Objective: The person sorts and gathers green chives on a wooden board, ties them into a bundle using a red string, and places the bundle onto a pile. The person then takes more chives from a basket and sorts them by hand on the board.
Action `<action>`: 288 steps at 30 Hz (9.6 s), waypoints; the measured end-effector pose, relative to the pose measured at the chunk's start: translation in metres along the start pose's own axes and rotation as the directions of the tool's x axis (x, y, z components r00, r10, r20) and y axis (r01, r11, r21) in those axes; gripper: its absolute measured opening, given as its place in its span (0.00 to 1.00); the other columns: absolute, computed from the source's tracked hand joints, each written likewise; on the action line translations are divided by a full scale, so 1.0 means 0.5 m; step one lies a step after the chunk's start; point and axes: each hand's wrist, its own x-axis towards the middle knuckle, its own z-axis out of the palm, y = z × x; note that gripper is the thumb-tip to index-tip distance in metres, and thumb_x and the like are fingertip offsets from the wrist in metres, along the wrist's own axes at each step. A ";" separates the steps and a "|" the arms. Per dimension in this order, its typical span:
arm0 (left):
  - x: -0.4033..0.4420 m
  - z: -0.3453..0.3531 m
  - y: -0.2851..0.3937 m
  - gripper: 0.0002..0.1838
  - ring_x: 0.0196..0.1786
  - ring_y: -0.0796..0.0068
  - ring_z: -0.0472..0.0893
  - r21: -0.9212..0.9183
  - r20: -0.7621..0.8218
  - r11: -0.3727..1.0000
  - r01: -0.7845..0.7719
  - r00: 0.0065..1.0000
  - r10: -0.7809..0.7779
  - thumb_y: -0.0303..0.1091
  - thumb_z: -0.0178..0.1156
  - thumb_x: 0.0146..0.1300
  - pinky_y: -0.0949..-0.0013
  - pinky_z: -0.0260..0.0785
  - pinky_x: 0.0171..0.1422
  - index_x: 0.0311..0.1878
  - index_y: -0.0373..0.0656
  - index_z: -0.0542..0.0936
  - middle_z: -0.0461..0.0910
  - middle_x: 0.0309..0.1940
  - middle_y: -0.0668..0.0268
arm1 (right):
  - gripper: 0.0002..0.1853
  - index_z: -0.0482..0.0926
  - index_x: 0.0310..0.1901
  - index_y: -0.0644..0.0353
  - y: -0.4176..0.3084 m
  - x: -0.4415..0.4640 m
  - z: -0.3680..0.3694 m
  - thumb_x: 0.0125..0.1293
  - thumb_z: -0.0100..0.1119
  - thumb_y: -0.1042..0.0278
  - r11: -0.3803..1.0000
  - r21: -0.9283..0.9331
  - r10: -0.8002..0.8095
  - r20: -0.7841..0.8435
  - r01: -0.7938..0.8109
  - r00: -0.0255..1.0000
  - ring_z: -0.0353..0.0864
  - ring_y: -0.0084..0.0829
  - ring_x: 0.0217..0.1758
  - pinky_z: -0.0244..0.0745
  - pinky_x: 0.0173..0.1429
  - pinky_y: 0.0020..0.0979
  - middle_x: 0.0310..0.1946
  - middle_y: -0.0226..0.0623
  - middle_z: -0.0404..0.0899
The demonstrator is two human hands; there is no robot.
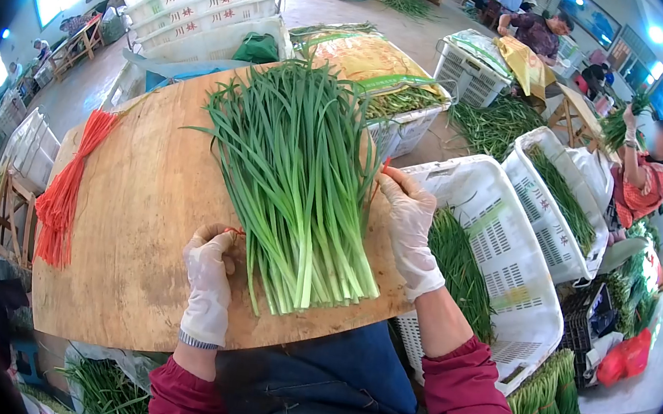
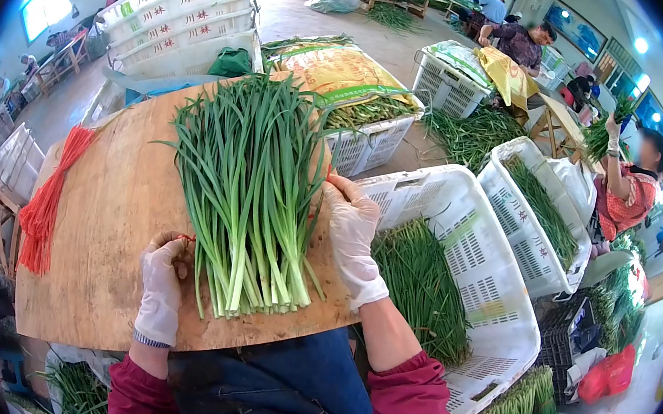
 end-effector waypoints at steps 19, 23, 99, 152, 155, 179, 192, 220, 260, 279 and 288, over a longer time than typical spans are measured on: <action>0.004 -0.006 -0.003 0.02 0.13 0.82 0.65 -0.036 0.008 0.999 0.019 1.000 -0.018 0.24 0.57 0.56 0.79 0.59 0.20 0.32 0.36 0.77 0.75 0.18 0.65 | 0.05 0.81 0.36 0.63 -0.024 -0.008 0.017 0.58 0.61 0.73 0.926 -0.285 -0.199 0.194 0.249 0.961 0.73 0.21 0.28 0.68 0.32 0.22 0.26 0.31 0.76; 0.006 -0.008 -0.005 0.03 0.14 0.82 0.65 -0.026 0.007 1.000 0.017 1.000 -0.017 0.24 0.57 0.56 0.79 0.57 0.19 0.33 0.35 0.77 0.75 0.18 0.65 | 0.06 0.81 0.37 0.62 0.006 0.003 0.014 0.59 0.60 0.72 0.743 -0.418 -0.477 0.217 0.523 0.852 0.73 0.21 0.27 0.68 0.34 0.23 0.26 0.30 0.77; 0.018 0.007 0.014 0.07 0.39 0.46 0.75 0.481 -0.026 0.793 -0.374 0.898 0.439 0.27 0.51 0.54 0.55 0.67 0.43 0.31 0.32 0.75 0.75 0.32 0.46 | 0.03 0.78 0.25 0.61 -0.120 -0.090 0.324 0.49 0.57 0.72 0.756 -0.197 -0.207 0.832 0.624 0.514 0.77 0.43 0.33 0.71 0.38 0.38 0.24 0.41 0.77; 0.065 -0.047 0.020 0.11 0.29 0.69 0.80 -0.120 -0.074 0.986 0.119 0.989 -0.128 0.27 0.58 0.56 0.72 0.72 0.32 0.39 0.28 0.76 0.80 0.30 0.56 | 0.03 0.75 0.22 0.59 -0.136 -0.121 0.337 0.46 0.54 0.71 0.272 -0.312 -0.132 0.925 0.910 0.356 0.76 0.42 0.32 0.71 0.35 0.41 0.23 0.39 0.75; 0.065 -0.048 0.019 0.10 0.29 0.70 0.80 -0.094 -0.081 0.989 0.116 0.989 -0.123 0.27 0.58 0.56 0.72 0.71 0.32 0.38 0.28 0.77 0.80 0.30 0.56 | 0.03 0.73 0.21 0.60 -0.134 -0.125 0.339 0.46 0.54 0.71 0.280 -0.317 -0.150 0.918 0.906 0.367 0.75 0.43 0.32 0.70 0.34 0.42 0.21 0.39 0.74; 0.049 -0.074 -0.014 0.13 0.37 0.74 0.80 -0.035 0.105 0.995 -0.096 0.990 0.099 0.28 0.58 0.56 0.74 0.71 0.42 0.43 0.31 0.80 0.82 0.34 0.59 | 0.06 0.79 0.25 0.58 -0.137 -0.132 0.353 0.48 0.54 0.68 0.243 -0.336 -0.058 0.931 0.910 0.359 0.79 0.41 0.34 0.74 0.35 0.40 0.26 0.40 0.79; 0.081 -0.106 0.096 0.07 0.33 0.47 0.78 0.681 0.505 0.336 -0.651 0.749 0.429 0.30 0.61 0.49 0.55 0.68 0.38 0.28 0.35 0.79 0.77 0.26 0.48 | 0.06 0.81 0.26 0.59 -0.133 -0.120 0.354 0.46 0.57 0.69 0.471 -0.354 -0.052 0.903 0.808 0.427 0.80 0.45 0.35 0.75 0.37 0.41 0.26 0.44 0.80; 0.026 -0.047 0.183 0.06 0.22 0.79 0.72 0.394 0.466 0.852 -0.345 0.874 0.139 0.24 0.52 0.49 0.76 0.60 0.23 0.25 0.33 0.77 0.75 0.19 0.63 | 0.15 0.70 0.37 0.64 -0.157 -0.100 0.292 0.47 0.60 0.71 0.755 -0.266 -0.160 0.811 0.599 0.563 0.75 0.49 0.39 0.73 0.39 0.43 0.29 0.51 0.74; 0.198 -0.115 0.127 0.06 0.10 0.82 0.56 0.166 0.603 0.950 0.266 0.735 -0.311 0.33 0.48 0.56 0.71 0.55 0.18 0.28 0.42 0.69 0.70 0.20 0.68 | 0.35 0.74 0.49 0.72 -0.099 0.031 0.183 0.55 0.60 0.42 0.886 -0.425 0.419 0.560 -0.187 0.714 0.78 0.35 0.43 0.72 0.48 0.31 0.43 0.45 0.79; 0.053 -0.084 0.311 0.08 0.40 0.63 0.77 0.552 0.824 -0.158 -0.819 0.506 0.255 0.27 0.49 0.59 0.69 0.68 0.41 0.38 0.35 0.76 0.76 0.35 0.58 | 0.16 0.80 0.41 0.66 -0.445 0.011 0.298 0.50 0.68 0.69 0.875 0.472 -0.267 0.653 -0.105 0.709 0.82 0.27 0.30 0.78 0.35 0.26 0.32 0.40 0.82; -0.025 -0.001 0.332 0.12 0.45 0.59 0.76 0.703 0.690 -0.352 -0.618 0.712 0.128 0.28 0.48 0.62 0.64 0.69 0.50 0.47 0.36 0.75 0.76 0.43 0.52 | 0.12 0.79 0.38 0.70 -0.426 -0.010 0.267 0.52 0.64 0.74 0.791 0.471 -0.544 0.248 0.391 0.802 0.80 0.23 0.31 0.76 0.35 0.24 0.31 0.37 0.82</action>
